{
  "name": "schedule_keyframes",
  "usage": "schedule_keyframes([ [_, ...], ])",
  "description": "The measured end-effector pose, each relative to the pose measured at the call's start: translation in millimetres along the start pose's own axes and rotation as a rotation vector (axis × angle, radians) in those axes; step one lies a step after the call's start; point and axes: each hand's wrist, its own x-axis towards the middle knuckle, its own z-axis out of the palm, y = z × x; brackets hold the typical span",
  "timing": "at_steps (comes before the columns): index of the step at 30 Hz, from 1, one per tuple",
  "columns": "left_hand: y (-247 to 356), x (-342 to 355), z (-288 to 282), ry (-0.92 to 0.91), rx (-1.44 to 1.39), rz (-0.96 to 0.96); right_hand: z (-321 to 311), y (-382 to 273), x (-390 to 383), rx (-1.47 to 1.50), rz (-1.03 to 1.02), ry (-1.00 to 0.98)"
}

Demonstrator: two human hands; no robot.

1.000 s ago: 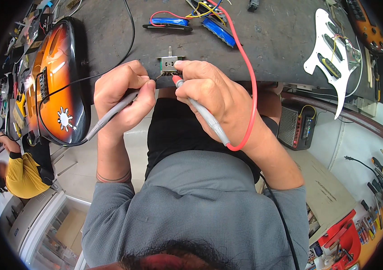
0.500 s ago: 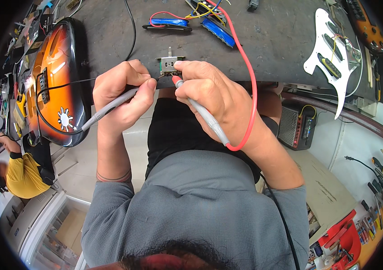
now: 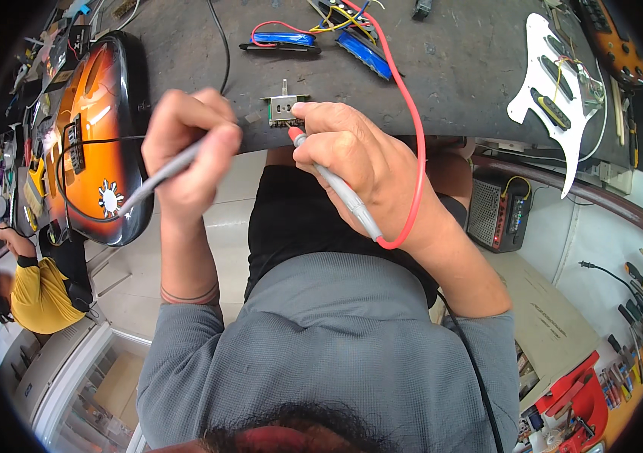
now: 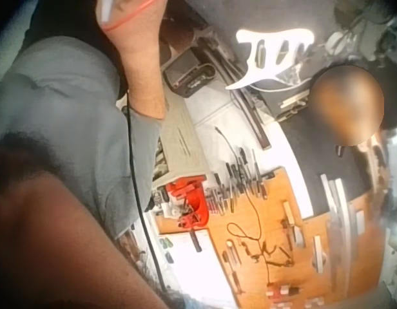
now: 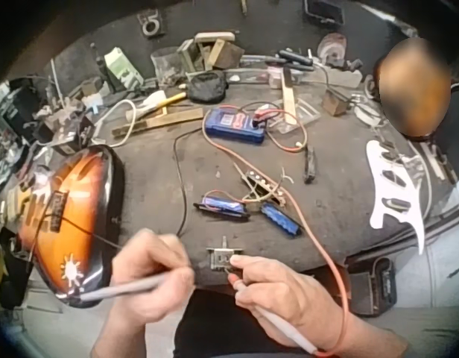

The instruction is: The person tests the electronic components of a guitar using a multimeter by placing probes on a circuit board and various metal contact points, then handles a pickguard assembly and a humbucker pickup near the guitar body.

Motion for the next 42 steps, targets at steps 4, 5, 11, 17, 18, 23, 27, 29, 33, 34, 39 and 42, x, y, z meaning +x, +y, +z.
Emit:
schedule_keyframes([
  [4, -2, 15, -1, -0.03, 0.217, 0.022, 2, 3, -3, -0.019, -0.02, 0.013],
  [5, -2, 22, -3, -0.191, 0.402, 0.149, 1, 3, -3, -0.022, -0.011, 0.006],
  [11, 4, 32, -5, -0.384, 0.659, 0.203, 4, 5, -4, 0.016, -0.015, 0.031],
  [17, 1, 39, -9, -0.423, 0.704, 0.235, 2, 4, -3, 0.009, -0.011, 0.023],
  [18, 1, 40, -9, -0.44, 0.732, 0.248, 1, 3, -3, -0.003, -0.007, 0.011],
  [23, 1, 40, -8, -0.431, 0.747, 0.27, 3, 5, -4, 0.002, -0.014, 0.027],
  [27, 0, 40, -11, -0.432, 0.738, 0.279, 1, 4, -2, -0.01, -0.015, 0.004],
  [29, 1, 33, -10, -0.309, 0.622, 0.279, 1, 4, -2, -0.008, -0.014, 0.008],
  [33, 11, 21, -19, -0.157, 0.264, 0.224, 1, 6, -3, -0.021, -0.02, 0.004],
  [34, 7, 15, -19, -0.157, 0.324, 0.226, 1, 5, -2, -0.018, -0.023, 0.003],
  [39, 2, -3, 0, -0.076, 0.294, 0.064, 0, 5, -2, -0.032, -0.029, 0.004],
  [42, 0, -5, 2, -0.013, 0.219, 0.031, -1, 5, -2, -0.023, -0.018, -0.001],
])
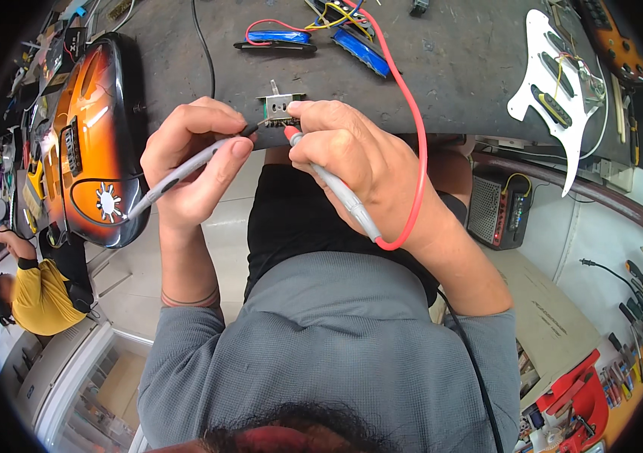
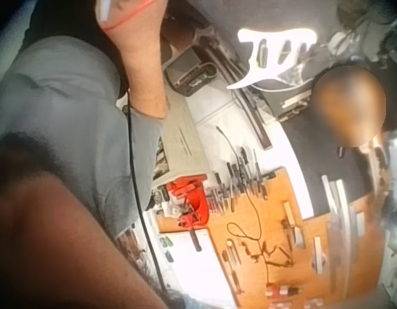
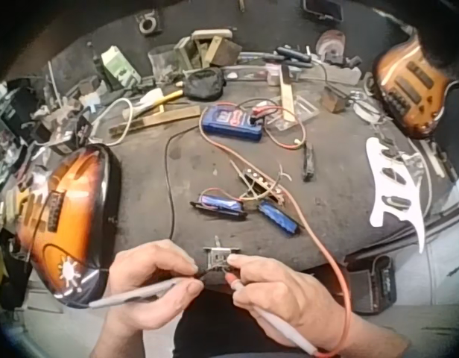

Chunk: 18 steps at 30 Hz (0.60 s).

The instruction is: The person tests the electronic components of a guitar using a multimeter by placing probes on a circuit board and various metal contact points, then handles a pickguard assembly and a humbucker pickup near the guitar body.

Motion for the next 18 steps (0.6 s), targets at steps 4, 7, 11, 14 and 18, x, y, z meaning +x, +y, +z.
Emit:
schedule_keyframes([
  [4, -0.1, -1.7, -2.0, -0.02, 0.114, 0.004, 1.3, -0.6, 0.8, 0.009, 0.0, 0.005],
  [7, -5.6, -0.6, 0.2, -0.034, 0.147, 0.051, 2.1, -0.9, 0.0, -0.004, 0.001, 0.013],
  [11, -4.4, 0.7, -1.2, -0.042, 0.16, 0.047, 0.0, -6.3, 0.4, 0.031, 0.055, -0.006],
  [14, -3.6, 2.3, -1.4, -0.058, 0.208, 0.084, 1.1, -2.8, 1.3, 0.021, 0.047, -0.006],
  [18, -1.3, 4.1, -0.7, -0.081, 0.245, 0.131, 1.0, -1.9, 1.6, -0.017, -0.004, 0.0],
])
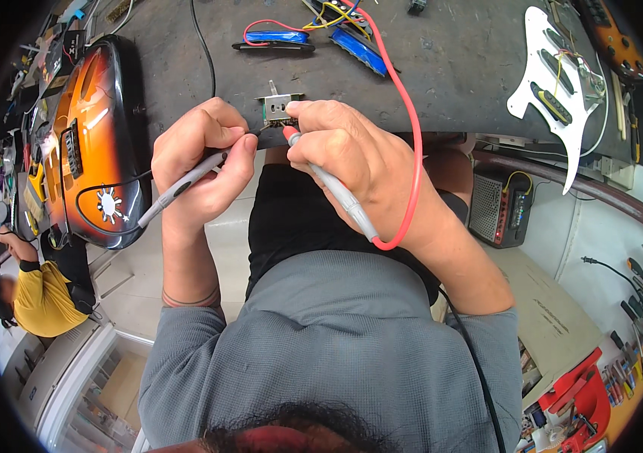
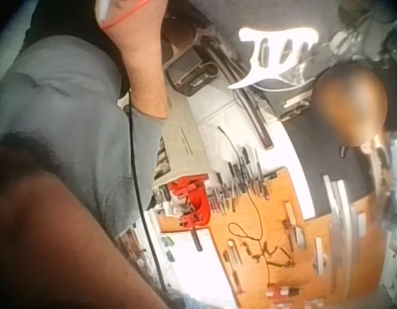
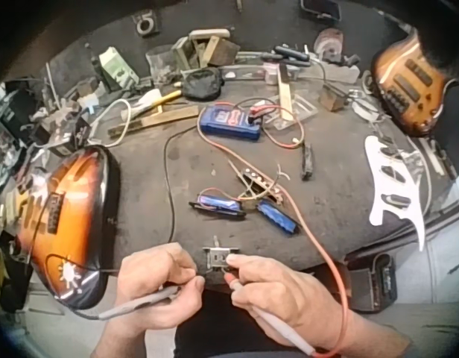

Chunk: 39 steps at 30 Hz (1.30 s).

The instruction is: The person tests the electronic components of a guitar using a multimeter by placing probes on a circuit board and various metal contact points, then handles a pickguard assembly and a humbucker pickup near the guitar body.

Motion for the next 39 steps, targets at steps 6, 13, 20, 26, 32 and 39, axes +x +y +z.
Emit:
schedule_keyframes([
  [6, 1.6, 2.1, -0.2, -0.007, 0.022, 0.024, -1.5, -0.6, 0.6, 0.005, -0.006, -0.007],
  [13, 0.3, -0.9, -0.9, 0.004, -0.041, -0.039, -0.4, -1.8, 0.9, 0.003, 0.0, 0.004],
  [20, -7.2, -5.9, -3.1, 0.066, -0.162, -0.084, -1.9, -4.7, -1.2, 0.044, 0.051, -0.011],
  [26, -1.8, -3.7, -2.6, 0.046, -0.092, -0.093, -2.0, -7.0, -1.9, 0.085, 0.108, -0.025],
  [32, -0.8, -1.3, -3.6, 0.023, -0.033, -0.042, 0.1, -0.5, 0.5, 0.006, -0.006, 0.005],
  [39, -0.7, -1.6, -2.4, 0.019, -0.008, -0.032, -0.8, -7.2, -2.1, 0.085, 0.101, -0.015],
])
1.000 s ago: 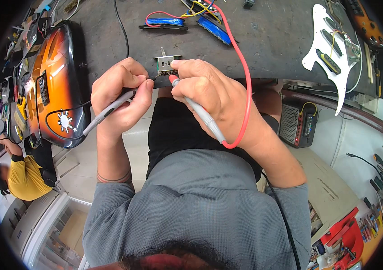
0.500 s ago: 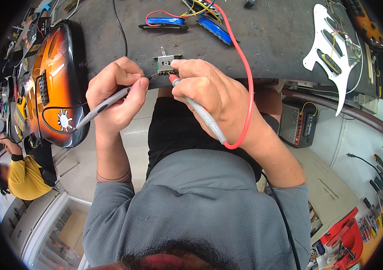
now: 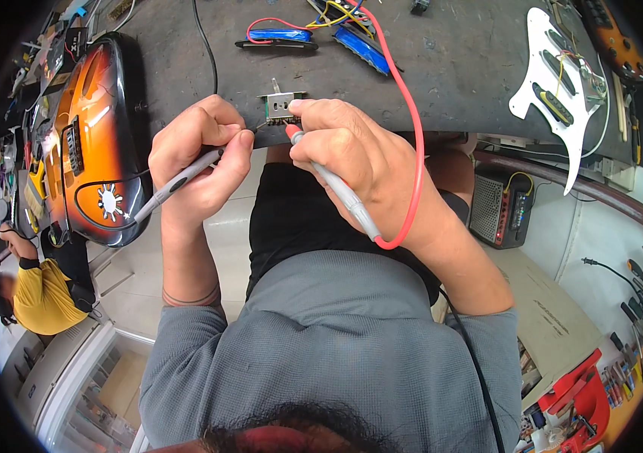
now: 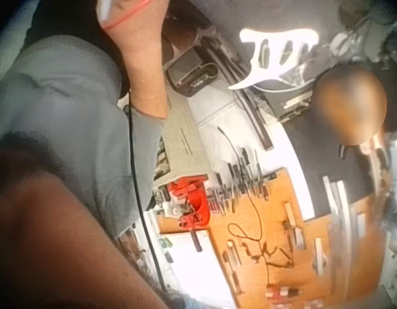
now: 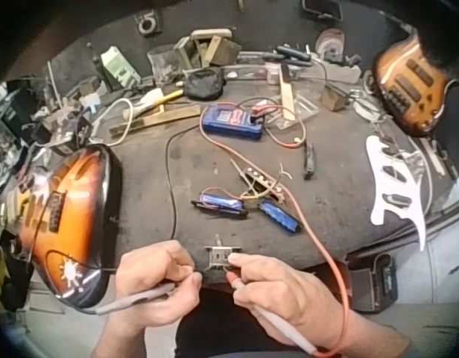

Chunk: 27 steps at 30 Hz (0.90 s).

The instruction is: The person tests the electronic components of a guitar using a multimeter by placing probes on a circuit board and various metal contact points, then handles a pickguard assembly and a humbucker pickup near the guitar body.

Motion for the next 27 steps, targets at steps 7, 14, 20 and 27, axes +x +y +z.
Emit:
schedule_keyframes([
  [7, -7.1, -3.5, -1.9, 0.057, -0.2, -0.048, -0.8, 0.3, 0.8, -0.002, -0.011, -0.005],
  [14, -7.5, -4.4, -3.2, 0.051, -0.167, -0.072, 0.1, 3.4, 2.3, -0.033, -0.044, 0.006],
  [20, -2.7, -1.1, -0.9, 0.024, -0.03, -0.002, -0.7, 5.9, 3.1, -0.07, -0.105, 0.012],
  [27, -1.2, 0.9, -3.0, -0.038, 0.048, 0.031, 0.7, 2.1, -1.6, -0.008, -0.007, -0.008],
])
